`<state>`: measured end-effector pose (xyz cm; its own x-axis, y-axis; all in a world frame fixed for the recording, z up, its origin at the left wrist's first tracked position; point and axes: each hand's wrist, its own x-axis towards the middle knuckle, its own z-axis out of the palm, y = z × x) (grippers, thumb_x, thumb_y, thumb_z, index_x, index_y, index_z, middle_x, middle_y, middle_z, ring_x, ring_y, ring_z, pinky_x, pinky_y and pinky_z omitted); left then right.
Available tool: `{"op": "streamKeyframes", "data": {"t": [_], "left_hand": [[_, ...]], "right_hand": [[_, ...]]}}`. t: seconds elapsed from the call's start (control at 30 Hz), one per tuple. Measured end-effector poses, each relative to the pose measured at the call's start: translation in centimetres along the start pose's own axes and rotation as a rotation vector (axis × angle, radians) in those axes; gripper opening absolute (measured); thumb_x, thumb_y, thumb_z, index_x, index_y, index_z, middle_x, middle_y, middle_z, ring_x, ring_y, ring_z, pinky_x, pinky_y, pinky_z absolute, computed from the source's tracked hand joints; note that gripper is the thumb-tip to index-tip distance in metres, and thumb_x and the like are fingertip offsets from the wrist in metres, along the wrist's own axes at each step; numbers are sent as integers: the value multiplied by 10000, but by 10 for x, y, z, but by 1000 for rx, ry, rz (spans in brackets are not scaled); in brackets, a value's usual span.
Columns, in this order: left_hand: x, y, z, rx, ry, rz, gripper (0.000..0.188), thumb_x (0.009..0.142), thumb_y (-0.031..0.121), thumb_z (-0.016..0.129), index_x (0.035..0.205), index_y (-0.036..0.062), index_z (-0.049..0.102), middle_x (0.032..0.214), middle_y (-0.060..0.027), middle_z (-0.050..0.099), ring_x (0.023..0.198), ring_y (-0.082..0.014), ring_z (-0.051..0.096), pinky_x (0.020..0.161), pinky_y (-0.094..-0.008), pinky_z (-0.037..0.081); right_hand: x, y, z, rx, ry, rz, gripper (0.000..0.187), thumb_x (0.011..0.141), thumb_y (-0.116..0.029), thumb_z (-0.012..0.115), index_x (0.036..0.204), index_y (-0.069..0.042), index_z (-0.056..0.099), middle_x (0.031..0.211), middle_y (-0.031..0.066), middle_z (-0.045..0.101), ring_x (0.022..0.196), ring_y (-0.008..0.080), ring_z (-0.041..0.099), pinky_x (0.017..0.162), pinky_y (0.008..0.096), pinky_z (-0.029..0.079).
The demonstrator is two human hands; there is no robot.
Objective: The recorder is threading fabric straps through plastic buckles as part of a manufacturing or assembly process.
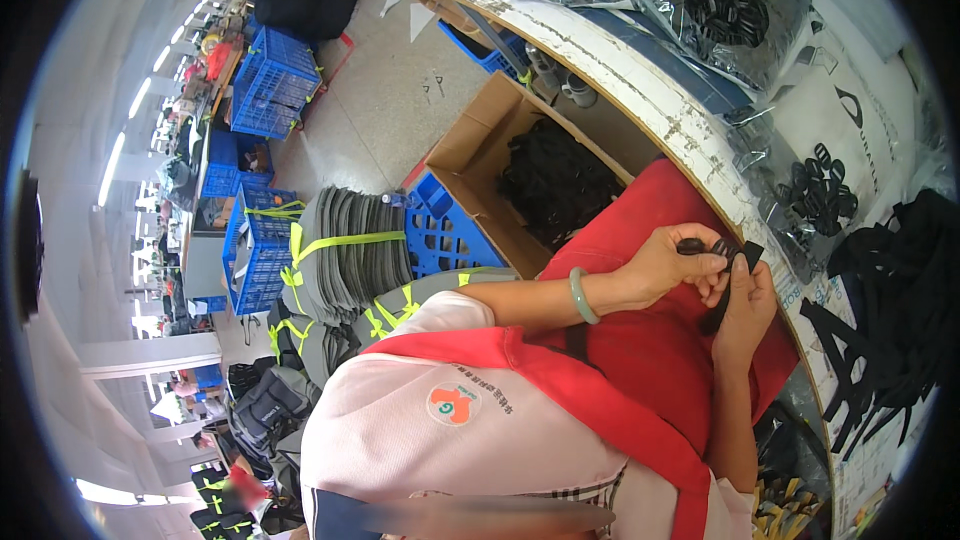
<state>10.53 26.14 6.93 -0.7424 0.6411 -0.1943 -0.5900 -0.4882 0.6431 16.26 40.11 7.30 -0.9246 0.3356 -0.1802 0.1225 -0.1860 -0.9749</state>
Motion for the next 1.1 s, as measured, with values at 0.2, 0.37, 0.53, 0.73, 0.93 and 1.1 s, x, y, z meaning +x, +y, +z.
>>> {"op": "streamKeyframes", "data": {"t": [0.2,0.37,0.53,0.73,0.93,1.1], "left_hand": [[17,-15,-7,141,122,135,141,889,69,655,973,22,551,764,-44,625,620,-95,597,542,-228,508],[26,-14,-21,115,164,44,153,871,40,664,1004,-3,601,815,-35,633,658,-90,593,568,-219,508],[24,-26,-45,227,130,40,167,866,28,666,1025,-17,648,808,-37,641,632,-83,569,562,-207,479],[17,-24,-42,589,98,119,90,877,50,659,950,0,675,746,-20,631,561,-53,526,481,-199,419],[20,-21,-40,604,138,76,80,878,70,651,930,17,681,727,-9,641,558,-40,523,478,-182,405],[14,-6,-30,548,219,90,133,883,84,663,999,23,687,736,-12,649,538,-25,503,447,-162,364]], "right_hand": [[5,0,6,-52,-98,6,186,998,-210,502,921,-49,553,641,-2,527,496,46,465,465,181,384],[8,3,-18,-163,-135,49,199,1005,-231,487,938,-54,550,631,-4,515,482,44,454,443,179,371],[6,-4,-20,-133,-187,165,195,994,-227,506,938,-45,549,629,4,531,452,49,463,404,185,372],[10,-8,-15,-86,-172,235,192,972,-215,537,914,-34,565,615,17,553,426,61,481,386,190,390],[17,-7,-15,-127,-150,290,227,957,-249,554,877,-37,581,599,26,552,399,86,475,362,218,363],[19,-8,-9,67,-172,372,201,936,-233,594,892,-38,589,642,29,581,441,88,523,392,222,416]]}}
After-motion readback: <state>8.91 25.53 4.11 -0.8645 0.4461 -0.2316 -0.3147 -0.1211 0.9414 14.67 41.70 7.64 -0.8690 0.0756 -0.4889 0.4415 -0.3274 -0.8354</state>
